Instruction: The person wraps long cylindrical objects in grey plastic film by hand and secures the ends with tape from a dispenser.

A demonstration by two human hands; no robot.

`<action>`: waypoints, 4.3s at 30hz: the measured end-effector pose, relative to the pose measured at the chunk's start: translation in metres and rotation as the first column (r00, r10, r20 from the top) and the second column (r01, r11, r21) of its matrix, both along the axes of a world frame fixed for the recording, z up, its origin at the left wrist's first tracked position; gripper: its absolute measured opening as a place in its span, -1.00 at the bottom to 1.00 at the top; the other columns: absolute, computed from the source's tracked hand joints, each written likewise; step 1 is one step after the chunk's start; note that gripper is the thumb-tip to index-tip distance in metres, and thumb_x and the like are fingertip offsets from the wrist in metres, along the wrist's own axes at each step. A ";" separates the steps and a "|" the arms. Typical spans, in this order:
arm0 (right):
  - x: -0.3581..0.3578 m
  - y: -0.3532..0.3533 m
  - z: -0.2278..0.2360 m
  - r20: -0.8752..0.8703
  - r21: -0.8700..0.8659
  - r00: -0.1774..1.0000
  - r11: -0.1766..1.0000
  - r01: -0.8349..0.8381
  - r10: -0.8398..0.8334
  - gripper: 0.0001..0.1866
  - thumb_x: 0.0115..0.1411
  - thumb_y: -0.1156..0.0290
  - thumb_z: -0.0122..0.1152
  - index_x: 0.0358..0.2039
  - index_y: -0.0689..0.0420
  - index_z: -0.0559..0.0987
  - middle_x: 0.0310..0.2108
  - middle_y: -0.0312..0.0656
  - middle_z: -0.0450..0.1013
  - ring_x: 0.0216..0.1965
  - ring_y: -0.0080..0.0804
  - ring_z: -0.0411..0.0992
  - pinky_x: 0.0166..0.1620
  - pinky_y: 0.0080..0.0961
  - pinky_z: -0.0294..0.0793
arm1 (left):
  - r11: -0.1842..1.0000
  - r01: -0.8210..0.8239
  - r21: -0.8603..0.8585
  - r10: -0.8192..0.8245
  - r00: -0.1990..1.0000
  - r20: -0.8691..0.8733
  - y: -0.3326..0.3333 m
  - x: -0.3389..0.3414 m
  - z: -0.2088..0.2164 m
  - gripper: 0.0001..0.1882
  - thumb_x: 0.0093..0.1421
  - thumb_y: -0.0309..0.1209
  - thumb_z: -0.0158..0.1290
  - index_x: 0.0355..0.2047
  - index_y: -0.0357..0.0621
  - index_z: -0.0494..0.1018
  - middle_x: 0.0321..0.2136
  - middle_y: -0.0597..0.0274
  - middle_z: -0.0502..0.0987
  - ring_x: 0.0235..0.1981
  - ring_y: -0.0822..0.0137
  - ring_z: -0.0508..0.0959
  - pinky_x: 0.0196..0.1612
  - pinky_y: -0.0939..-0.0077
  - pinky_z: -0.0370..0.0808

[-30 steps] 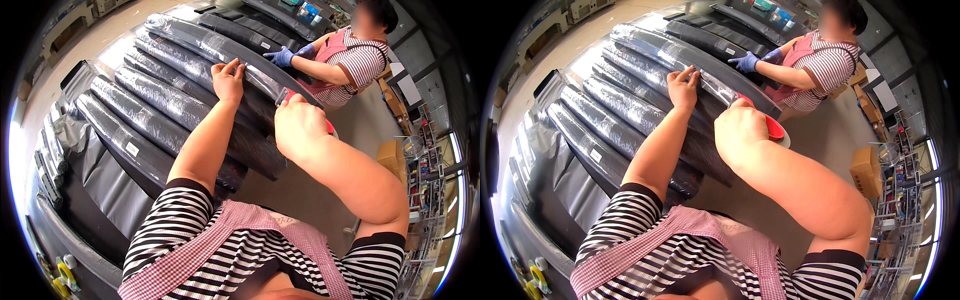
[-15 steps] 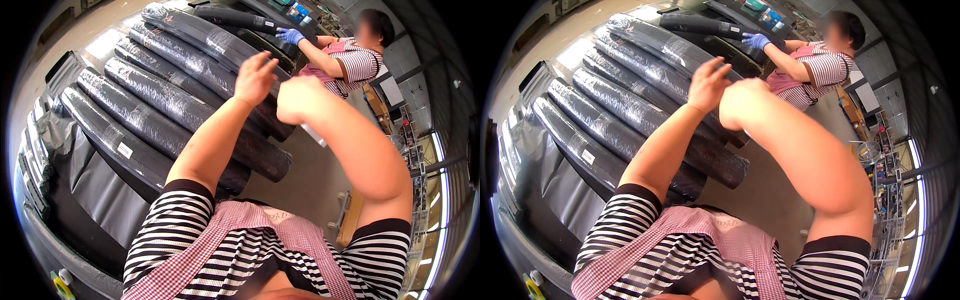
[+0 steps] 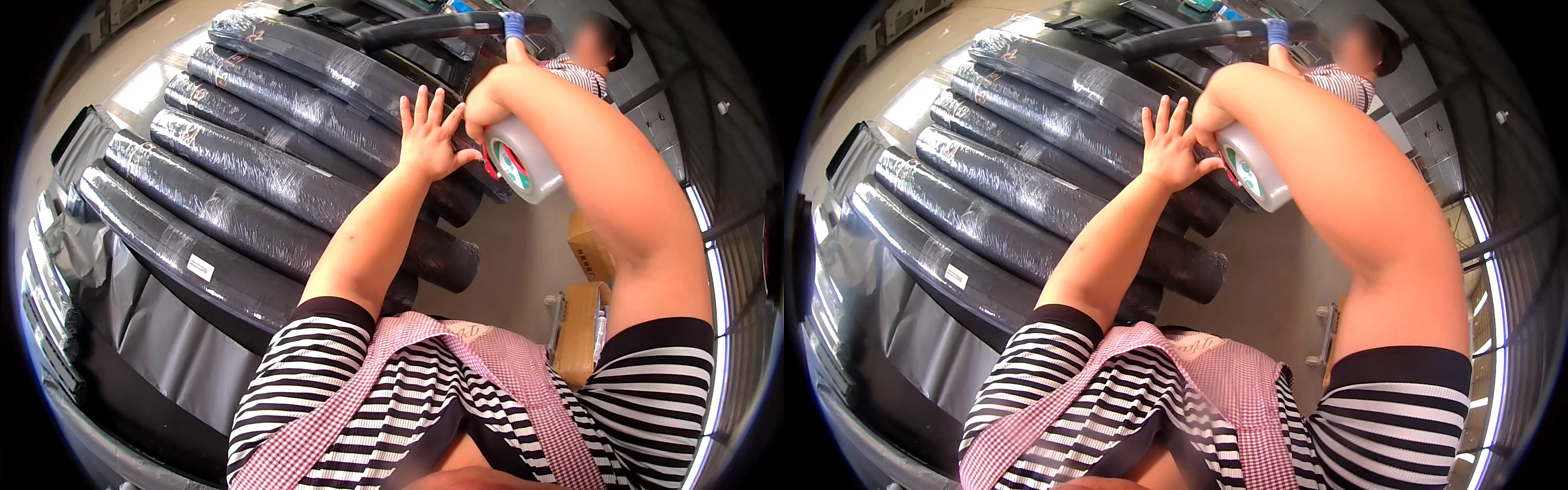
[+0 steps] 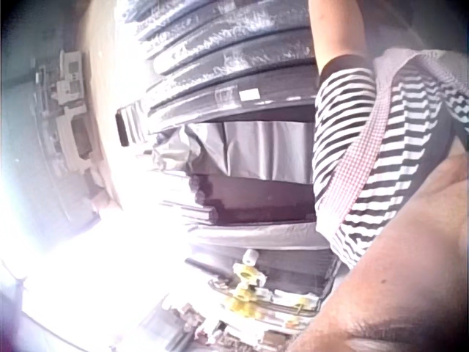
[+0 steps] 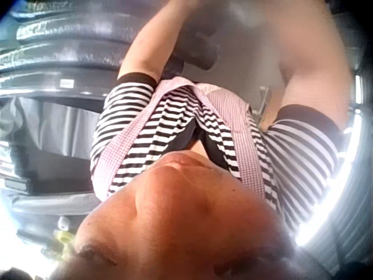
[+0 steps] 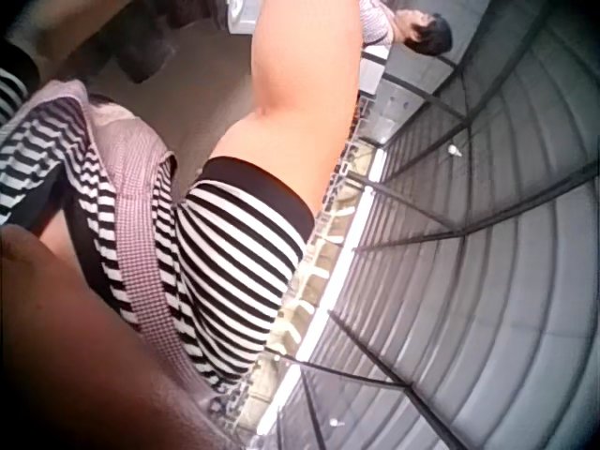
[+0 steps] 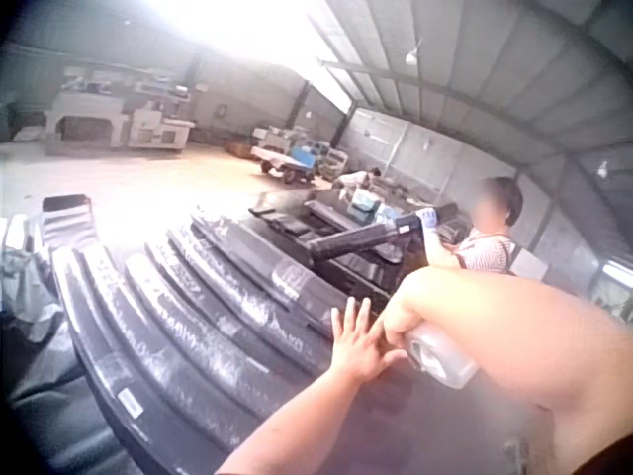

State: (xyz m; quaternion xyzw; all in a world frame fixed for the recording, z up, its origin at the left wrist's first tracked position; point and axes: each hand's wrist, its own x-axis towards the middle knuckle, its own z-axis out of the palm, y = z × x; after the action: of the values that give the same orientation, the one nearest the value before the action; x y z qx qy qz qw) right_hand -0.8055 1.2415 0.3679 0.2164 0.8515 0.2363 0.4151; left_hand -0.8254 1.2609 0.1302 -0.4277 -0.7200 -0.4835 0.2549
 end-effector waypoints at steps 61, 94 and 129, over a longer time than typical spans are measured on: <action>0.375 -0.092 -0.238 0.118 -0.509 0.683 -0.634 -0.582 -0.721 -0.41 0.35 0.04 -0.18 0.24 0.20 0.27 -0.13 -0.13 0.47 -0.28 -0.49 0.43 -0.20 -0.49 0.47 | 0.811 0.042 0.584 -0.585 0.100 0.805 -0.322 0.397 0.014 -0.44 0.25 -0.21 0.20 0.13 -0.17 0.25 -0.06 0.21 0.49 -0.06 0.40 0.54 -0.01 0.35 0.55; 0.371 -0.522 -0.312 -0.426 -0.905 0.896 0.085 -0.418 -0.125 0.14 0.01 -0.03 0.39 0.44 0.05 -0.07 0.32 0.13 0.08 0.33 0.02 0.11 0.34 -0.23 0.12 | 0.266 -0.939 -0.218 0.284 -0.140 0.949 -1.170 0.164 -0.191 -0.38 0.22 0.09 0.13 0.02 -0.21 0.49 -0.12 0.06 0.55 -0.26 0.16 0.63 -0.31 0.23 0.64; 0.221 -0.231 -0.285 -0.724 -0.080 0.668 0.942 -0.325 0.169 0.40 -0.27 -0.15 0.58 0.44 0.03 -0.10 0.22 0.04 0.21 0.25 -0.06 0.20 0.28 -0.19 0.20 | 0.590 0.097 -0.801 0.155 0.961 0.230 -0.516 0.374 -0.113 -0.43 0.15 -0.20 0.18 0.11 -0.19 0.37 0.13 0.01 0.35 0.12 0.03 0.39 0.11 0.25 0.42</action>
State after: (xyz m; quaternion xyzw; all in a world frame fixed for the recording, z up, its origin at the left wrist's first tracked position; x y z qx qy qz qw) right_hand -0.5848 1.0105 0.0829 0.1293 0.9856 0.1013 0.0398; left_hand -0.4515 0.7445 0.0174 -0.4129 -0.8953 -0.1556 -0.0612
